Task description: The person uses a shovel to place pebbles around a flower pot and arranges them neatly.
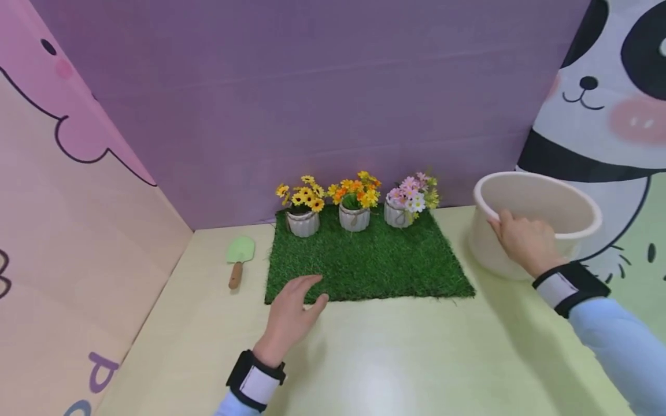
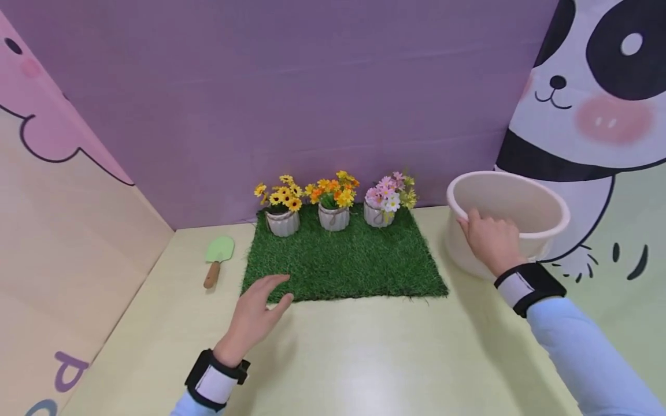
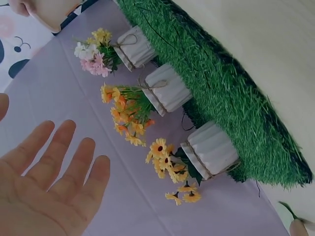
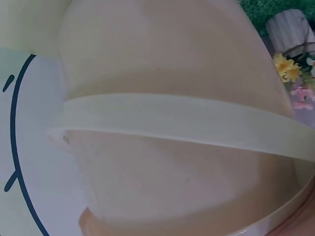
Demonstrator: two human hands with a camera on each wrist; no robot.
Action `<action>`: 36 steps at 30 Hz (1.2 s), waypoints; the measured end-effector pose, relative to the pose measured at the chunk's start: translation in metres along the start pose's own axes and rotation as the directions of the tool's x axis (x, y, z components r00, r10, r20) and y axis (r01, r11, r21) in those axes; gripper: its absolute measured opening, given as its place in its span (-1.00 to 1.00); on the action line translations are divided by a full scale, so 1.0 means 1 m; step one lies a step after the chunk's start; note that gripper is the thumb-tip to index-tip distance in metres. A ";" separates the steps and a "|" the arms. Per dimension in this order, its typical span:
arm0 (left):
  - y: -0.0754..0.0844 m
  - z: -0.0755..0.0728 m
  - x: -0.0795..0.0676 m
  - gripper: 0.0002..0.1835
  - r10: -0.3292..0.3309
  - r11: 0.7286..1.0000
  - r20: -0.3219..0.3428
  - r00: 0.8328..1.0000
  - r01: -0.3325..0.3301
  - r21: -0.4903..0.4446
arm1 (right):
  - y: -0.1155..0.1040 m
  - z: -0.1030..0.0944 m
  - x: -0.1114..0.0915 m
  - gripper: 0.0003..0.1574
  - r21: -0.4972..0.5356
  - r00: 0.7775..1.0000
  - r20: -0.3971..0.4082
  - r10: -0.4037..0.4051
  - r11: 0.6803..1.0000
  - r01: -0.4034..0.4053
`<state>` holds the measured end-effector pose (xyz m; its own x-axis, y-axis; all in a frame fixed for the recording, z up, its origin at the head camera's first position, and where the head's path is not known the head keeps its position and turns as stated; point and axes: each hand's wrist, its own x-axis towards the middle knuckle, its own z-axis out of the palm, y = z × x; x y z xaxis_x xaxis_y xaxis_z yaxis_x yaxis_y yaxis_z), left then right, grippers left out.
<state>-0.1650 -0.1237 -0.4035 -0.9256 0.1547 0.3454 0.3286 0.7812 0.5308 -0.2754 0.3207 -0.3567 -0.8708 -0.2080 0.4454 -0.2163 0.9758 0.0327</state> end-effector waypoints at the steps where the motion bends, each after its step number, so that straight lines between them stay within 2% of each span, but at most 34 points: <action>1: 0.001 0.001 -0.001 -0.58 0.006 1.000 -0.013 1.000 -0.006 -0.004 | -0.001 -0.001 -0.005 -0.56 -0.002 1.000 -0.015 -0.008 1.000 0.008; 8: 0.005 0.009 -0.004 -0.66 0.107 0.994 -0.111 0.988 -0.110 -0.024 | -0.019 -0.016 -0.040 -0.58 -0.028 0.997 -0.058 -0.045 0.999 0.044; 13: 0.009 0.014 -0.008 -0.70 0.124 0.992 -0.111 0.986 -0.127 -0.019 | -0.035 -0.023 -0.067 -0.53 -0.054 0.976 -0.193 -0.102 0.994 0.093; 16: 0.011 0.017 -0.009 -0.72 0.132 0.991 -0.099 0.986 -0.135 -0.016 | -0.043 -0.028 -0.082 -0.46 -0.069 0.963 -0.243 -0.115 0.992 0.101; 19: 0.012 0.020 -0.009 -0.73 0.155 0.988 -0.093 0.984 -0.157 -0.011 | -0.049 -0.034 -0.094 -0.44 -0.061 0.970 -0.226 -0.094 0.995 0.082; 22: 0.013 0.023 -0.009 -0.73 0.179 0.984 -0.092 0.980 -0.180 -0.002 | -0.055 -0.041 -0.103 -0.49 -0.040 0.987 -0.156 -0.048 0.998 0.043; 25: 0.013 0.025 -0.009 -0.74 0.191 0.981 -0.090 0.977 -0.192 -0.002 | -0.060 -0.047 -0.111 -0.54 -0.028 0.994 -0.104 -0.031 0.999 0.028; 29: 0.012 0.029 -0.010 -0.75 0.200 0.979 -0.095 0.975 -0.202 -0.006 | -0.066 -0.049 -0.119 -0.47 -0.033 0.989 -0.131 -0.062 0.998 0.058; 31: 0.012 0.031 -0.010 -0.75 0.207 0.978 -0.101 0.973 -0.209 -0.011 | -0.068 -0.048 -0.121 -0.38 -0.050 0.967 -0.224 -0.122 0.992 0.114; 32: 0.012 0.032 -0.010 -0.75 0.211 0.977 -0.101 0.972 -0.213 -0.012 | -0.070 -0.047 -0.121 -0.34 -0.061 0.948 -0.278 -0.155 0.988 0.144; 34: 0.012 0.035 -0.010 -0.76 0.220 0.975 -0.095 0.971 -0.222 -0.010 | -0.075 -0.045 -0.122 -0.31 -0.084 0.897 -0.387 -0.212 0.977 0.195; 36: 0.012 0.037 -0.009 -0.76 0.229 0.973 -0.080 0.970 -0.231 -0.014 | -0.080 -0.042 -0.123 -0.31 -0.107 0.835 -0.487 -0.257 0.966 0.236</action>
<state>-0.1594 -0.0930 -0.4290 -0.8074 0.2806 0.5190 0.5364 0.7156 0.4475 -0.1327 0.2707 -0.3761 -0.4561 -0.3916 0.7991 -0.3670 0.9008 0.2320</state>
